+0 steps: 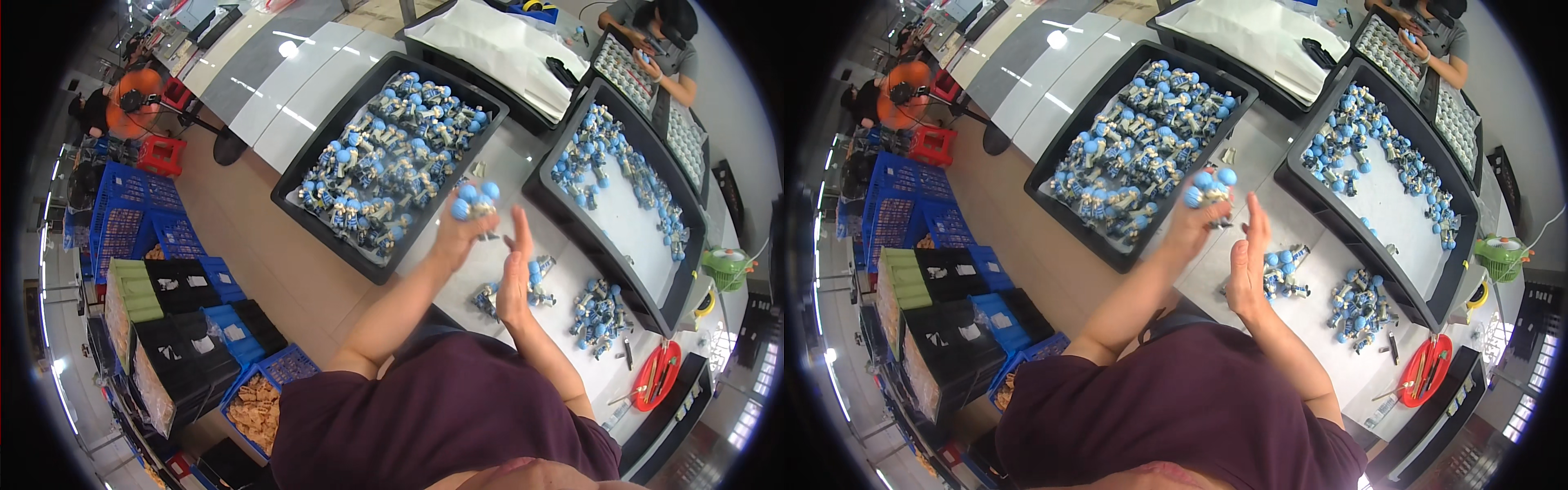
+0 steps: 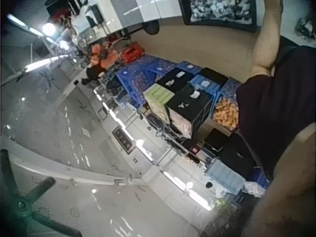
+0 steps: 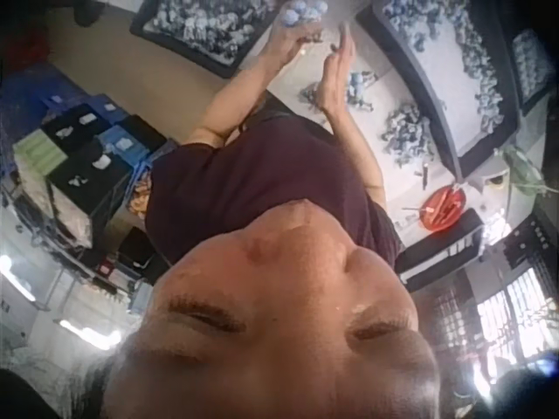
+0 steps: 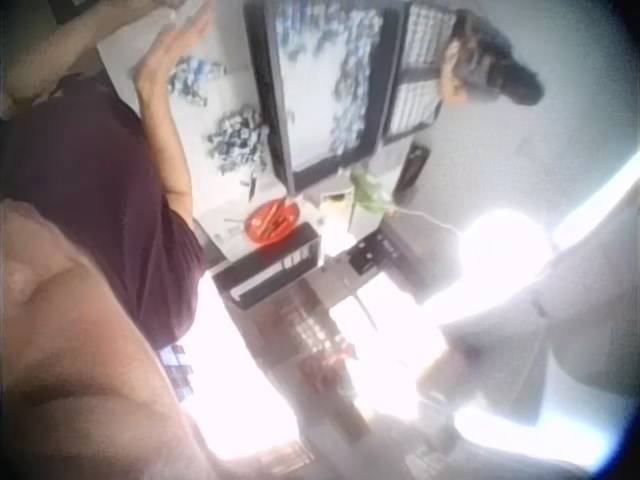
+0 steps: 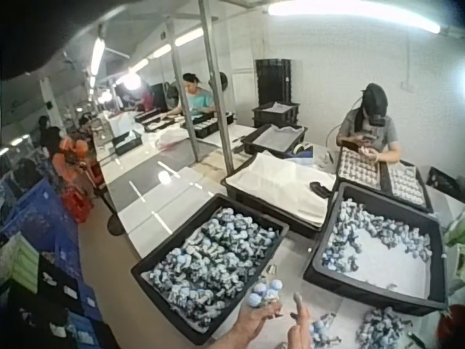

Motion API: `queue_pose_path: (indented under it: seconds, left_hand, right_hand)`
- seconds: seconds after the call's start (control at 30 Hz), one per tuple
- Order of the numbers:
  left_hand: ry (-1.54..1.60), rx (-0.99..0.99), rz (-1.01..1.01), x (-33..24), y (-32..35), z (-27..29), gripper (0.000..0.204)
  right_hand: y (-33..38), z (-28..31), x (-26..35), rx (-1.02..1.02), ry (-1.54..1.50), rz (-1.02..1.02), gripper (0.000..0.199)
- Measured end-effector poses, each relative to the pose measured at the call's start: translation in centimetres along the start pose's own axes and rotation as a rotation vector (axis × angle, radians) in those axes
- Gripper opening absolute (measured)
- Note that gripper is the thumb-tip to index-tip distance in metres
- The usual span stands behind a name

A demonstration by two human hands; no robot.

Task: The person assembles small blue and white figurines at a workbench. They pick up figurine parts from trays, attach components by hand, and place the assembled units into a tray. The person also uses a small red tool to adjust or clean parts of the figurines.

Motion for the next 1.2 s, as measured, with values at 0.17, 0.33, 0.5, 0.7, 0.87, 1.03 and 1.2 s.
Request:
queue_pose_path:
  seconds: [0.17, 0.33, 0.5, 0.7, 0.87, 1.03, 1.2]
  left_hand:
    - [-0.513, -0.235, -0.214, -9.0, -6.0, 2.6, 0.078]
    - [-1.715, -0.593, -0.439, -16.8, -13.0, 8.8, 0.086]
    - [-2.036, -0.815, 0.153, -18.1, -16.2, 14.1, 0.092]
    - [-2.102, -0.671, 0.173, -18.3, -18.0, 16.2, 0.125]
    - [-2.324, -0.739, -0.212, -16.6, -14.7, 11.9, 0.113]
    - [-1.742, 0.042, -0.642, -7.2, -4.8, 1.5, 0.053]
    - [-1.558, 0.202, 0.096, 7.4, 5.2, 2.8, 0.083]
  right_hand:
    - [-0.2, 4.1, -3.2, -0.153, -0.053, -0.098, 0.054]
    - [3.9, 10.2, -7.6, -0.335, 0.051, -0.278, 0.047]
    - [8.8, 14.5, -10.6, -0.506, 0.123, -0.417, 0.044]
    - [10.6, 14.8, -12.0, -0.463, 0.171, -0.486, 0.033]
    - [10.0, 14.5, -11.9, -0.281, 0.431, -0.401, 0.027]
    - [9.6, 13.6, -13.1, 0.017, 0.529, -0.436, 0.040]
    - [9.4, 11.9, -12.7, 0.305, 0.695, -0.456, 0.069]
Point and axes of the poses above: each hand's wrist, its own y-axis away from the middle knuckle, its own z-axis out of the back of the hand, x = y × z, the point moved 4 cm from there along -y, towards the middle knuckle, and after that the axes turned 5 degrees about z, right-handed, at the moved point
